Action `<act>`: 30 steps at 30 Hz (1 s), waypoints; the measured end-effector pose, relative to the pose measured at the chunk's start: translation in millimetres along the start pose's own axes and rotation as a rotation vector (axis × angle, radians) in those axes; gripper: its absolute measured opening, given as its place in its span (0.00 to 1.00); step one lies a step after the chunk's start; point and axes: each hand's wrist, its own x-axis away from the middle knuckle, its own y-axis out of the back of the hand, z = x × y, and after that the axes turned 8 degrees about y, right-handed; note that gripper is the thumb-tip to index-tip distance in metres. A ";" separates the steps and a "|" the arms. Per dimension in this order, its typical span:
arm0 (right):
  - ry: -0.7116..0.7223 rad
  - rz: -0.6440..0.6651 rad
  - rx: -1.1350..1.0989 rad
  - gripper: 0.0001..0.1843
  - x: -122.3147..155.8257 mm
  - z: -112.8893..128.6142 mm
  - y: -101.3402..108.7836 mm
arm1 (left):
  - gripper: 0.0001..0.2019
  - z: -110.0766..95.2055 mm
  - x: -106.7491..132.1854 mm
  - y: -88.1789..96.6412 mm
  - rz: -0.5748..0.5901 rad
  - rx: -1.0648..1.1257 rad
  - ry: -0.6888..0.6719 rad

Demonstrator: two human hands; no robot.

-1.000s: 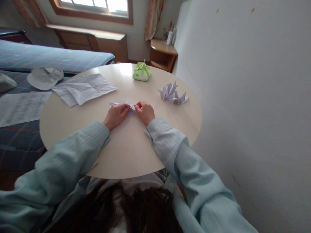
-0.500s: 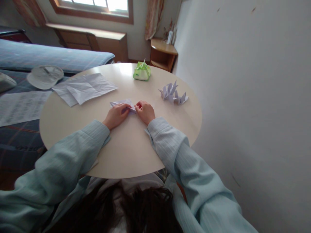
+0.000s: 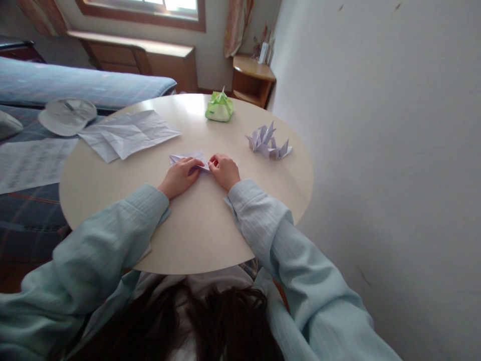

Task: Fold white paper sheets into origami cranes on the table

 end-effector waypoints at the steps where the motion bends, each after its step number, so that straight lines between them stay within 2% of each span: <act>1: 0.001 -0.001 -0.001 0.09 0.0 0.3 0.2 | 0.13 0.0 0.0 0.0 0.002 0.003 -0.001; 30: 0.003 0.000 -0.007 0.09 0.3 0.6 0.9 | 0.12 -1.3 0.0 1.3 0.020 -0.006 -0.011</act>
